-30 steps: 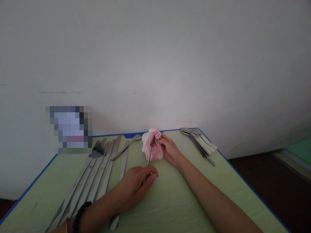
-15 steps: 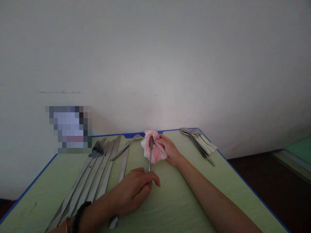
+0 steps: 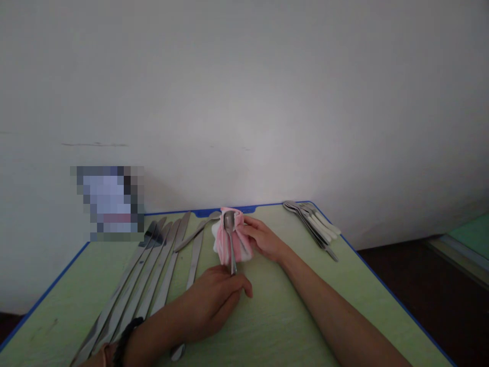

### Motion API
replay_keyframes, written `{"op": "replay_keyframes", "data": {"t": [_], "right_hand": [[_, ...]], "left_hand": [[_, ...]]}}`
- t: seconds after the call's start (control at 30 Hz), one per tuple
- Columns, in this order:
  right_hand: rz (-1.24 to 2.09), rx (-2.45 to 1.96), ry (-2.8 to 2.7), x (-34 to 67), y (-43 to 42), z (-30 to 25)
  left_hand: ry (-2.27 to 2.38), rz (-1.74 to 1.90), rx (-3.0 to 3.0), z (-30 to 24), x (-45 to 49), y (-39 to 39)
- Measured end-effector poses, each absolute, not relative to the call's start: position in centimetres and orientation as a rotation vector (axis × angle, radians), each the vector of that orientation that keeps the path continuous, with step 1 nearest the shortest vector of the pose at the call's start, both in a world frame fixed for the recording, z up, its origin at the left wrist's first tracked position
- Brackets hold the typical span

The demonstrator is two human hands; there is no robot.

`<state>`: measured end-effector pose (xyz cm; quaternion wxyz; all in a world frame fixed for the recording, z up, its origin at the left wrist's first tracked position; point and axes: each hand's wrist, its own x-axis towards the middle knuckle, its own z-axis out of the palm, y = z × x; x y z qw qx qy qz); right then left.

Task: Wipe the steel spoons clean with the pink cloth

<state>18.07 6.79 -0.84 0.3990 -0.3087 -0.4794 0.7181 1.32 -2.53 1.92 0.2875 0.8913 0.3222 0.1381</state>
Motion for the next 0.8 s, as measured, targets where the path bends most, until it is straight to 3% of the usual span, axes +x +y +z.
{"op": "replay_keyframes", "data": {"t": [0.4,0.8], "right_hand": [[1.901,-0.764,-0.735,18.26,7.37,-0.97],[1.955,-0.666,-1.027,18.59,6.41,-0.10]], "left_hand": [[0.872,0.373,2.396,1.63,1.46,-2.51],[0.952,0.435,2.266,1.81,1.39,-2.55]]}}
